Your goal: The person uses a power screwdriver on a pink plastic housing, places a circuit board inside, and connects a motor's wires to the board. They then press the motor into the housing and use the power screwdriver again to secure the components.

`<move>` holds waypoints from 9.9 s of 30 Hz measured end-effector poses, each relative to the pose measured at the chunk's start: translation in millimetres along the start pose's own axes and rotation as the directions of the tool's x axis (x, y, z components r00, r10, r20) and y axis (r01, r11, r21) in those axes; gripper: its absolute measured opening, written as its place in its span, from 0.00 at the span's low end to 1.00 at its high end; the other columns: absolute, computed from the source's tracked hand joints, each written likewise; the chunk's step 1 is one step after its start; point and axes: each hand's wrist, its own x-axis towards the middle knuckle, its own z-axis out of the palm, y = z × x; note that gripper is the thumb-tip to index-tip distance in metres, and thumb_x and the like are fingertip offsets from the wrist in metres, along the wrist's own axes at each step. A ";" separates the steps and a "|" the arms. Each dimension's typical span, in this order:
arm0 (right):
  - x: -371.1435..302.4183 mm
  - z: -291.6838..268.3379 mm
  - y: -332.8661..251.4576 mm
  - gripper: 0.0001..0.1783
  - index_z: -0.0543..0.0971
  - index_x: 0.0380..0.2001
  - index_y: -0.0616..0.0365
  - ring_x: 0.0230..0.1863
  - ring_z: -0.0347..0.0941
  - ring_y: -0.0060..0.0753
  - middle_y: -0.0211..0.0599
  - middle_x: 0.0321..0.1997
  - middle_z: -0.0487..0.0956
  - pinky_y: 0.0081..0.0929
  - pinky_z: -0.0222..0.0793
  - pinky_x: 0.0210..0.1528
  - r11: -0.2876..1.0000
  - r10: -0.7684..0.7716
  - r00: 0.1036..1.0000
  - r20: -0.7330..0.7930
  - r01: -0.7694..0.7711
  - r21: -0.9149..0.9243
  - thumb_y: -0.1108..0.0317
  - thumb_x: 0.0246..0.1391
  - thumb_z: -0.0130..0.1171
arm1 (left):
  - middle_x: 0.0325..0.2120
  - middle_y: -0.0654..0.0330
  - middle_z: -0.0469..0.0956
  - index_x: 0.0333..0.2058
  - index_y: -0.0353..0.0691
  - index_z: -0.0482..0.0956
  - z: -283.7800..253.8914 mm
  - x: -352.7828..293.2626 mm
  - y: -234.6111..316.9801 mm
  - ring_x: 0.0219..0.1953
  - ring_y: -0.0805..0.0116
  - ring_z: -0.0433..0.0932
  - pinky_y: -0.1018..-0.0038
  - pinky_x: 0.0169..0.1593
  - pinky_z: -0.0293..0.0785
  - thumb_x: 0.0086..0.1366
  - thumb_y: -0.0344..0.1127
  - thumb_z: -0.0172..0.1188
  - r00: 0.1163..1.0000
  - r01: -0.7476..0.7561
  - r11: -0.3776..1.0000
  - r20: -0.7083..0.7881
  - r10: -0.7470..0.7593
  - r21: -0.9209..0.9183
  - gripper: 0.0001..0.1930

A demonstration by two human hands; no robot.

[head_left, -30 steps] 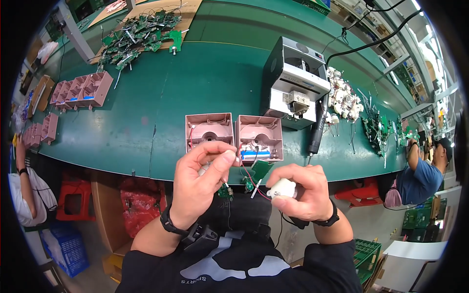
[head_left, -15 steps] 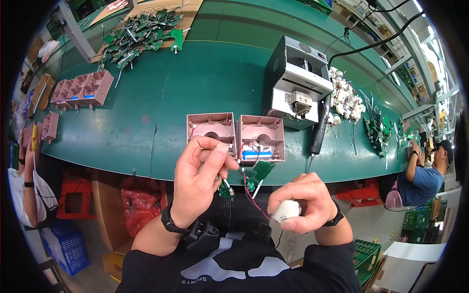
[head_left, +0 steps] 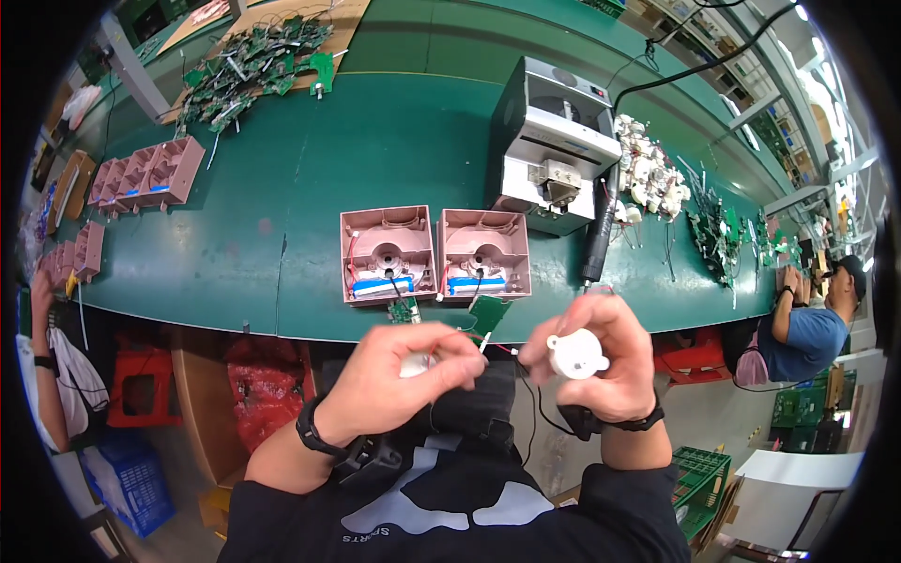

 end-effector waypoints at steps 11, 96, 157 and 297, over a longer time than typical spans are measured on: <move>-2.9 18.1 9.5 0.26 0.81 0.46 0.63 0.40 0.80 0.38 0.43 0.42 0.84 0.32 0.77 0.41 0.695 -0.227 0.956 0.185 0.292 -0.657 0.69 0.45 0.80 | 0.40 0.63 0.85 0.52 0.37 0.81 37.8 -12.6 -24.3 0.31 0.82 0.75 0.80 0.35 0.72 0.70 0.36 0.67 0.919 -0.329 0.944 -0.239 0.312 -0.034 0.15; 107.3 -33.3 23.0 0.24 0.82 0.48 0.60 0.46 0.78 0.45 0.39 0.49 0.78 0.39 0.77 0.48 0.305 0.189 0.745 0.640 0.575 -0.759 0.78 0.41 0.64 | 0.51 0.60 0.75 0.51 0.39 0.79 39.8 4.3 -46.7 0.31 0.62 0.84 0.68 0.31 0.82 0.61 0.38 0.71 0.966 -0.120 0.704 -0.083 0.247 0.700 0.21; 52.9 51.4 39.2 0.15 0.80 0.31 0.58 0.38 0.79 0.42 0.37 0.41 0.82 0.36 0.75 0.41 0.609 -0.235 0.856 0.460 0.499 -0.617 0.69 0.43 0.77 | 0.57 0.52 0.77 0.67 0.32 0.66 -26.2 -57.6 -31.6 0.55 0.63 0.81 0.67 0.51 0.84 0.79 0.35 0.54 0.995 0.071 0.854 -0.018 -0.094 -0.515 0.23; 74.2 -116.6 -10.5 0.19 0.69 0.58 0.57 0.31 0.70 0.28 0.32 0.34 0.72 0.29 0.69 0.35 0.944 -0.328 0.767 -0.551 0.257 -0.205 0.64 0.69 0.58 | 0.53 0.55 0.79 0.60 0.37 0.73 -132.1 80.4 -9.9 0.58 0.61 0.79 0.66 0.62 0.74 0.47 0.34 0.79 0.988 -0.123 0.868 -0.022 0.152 0.481 0.40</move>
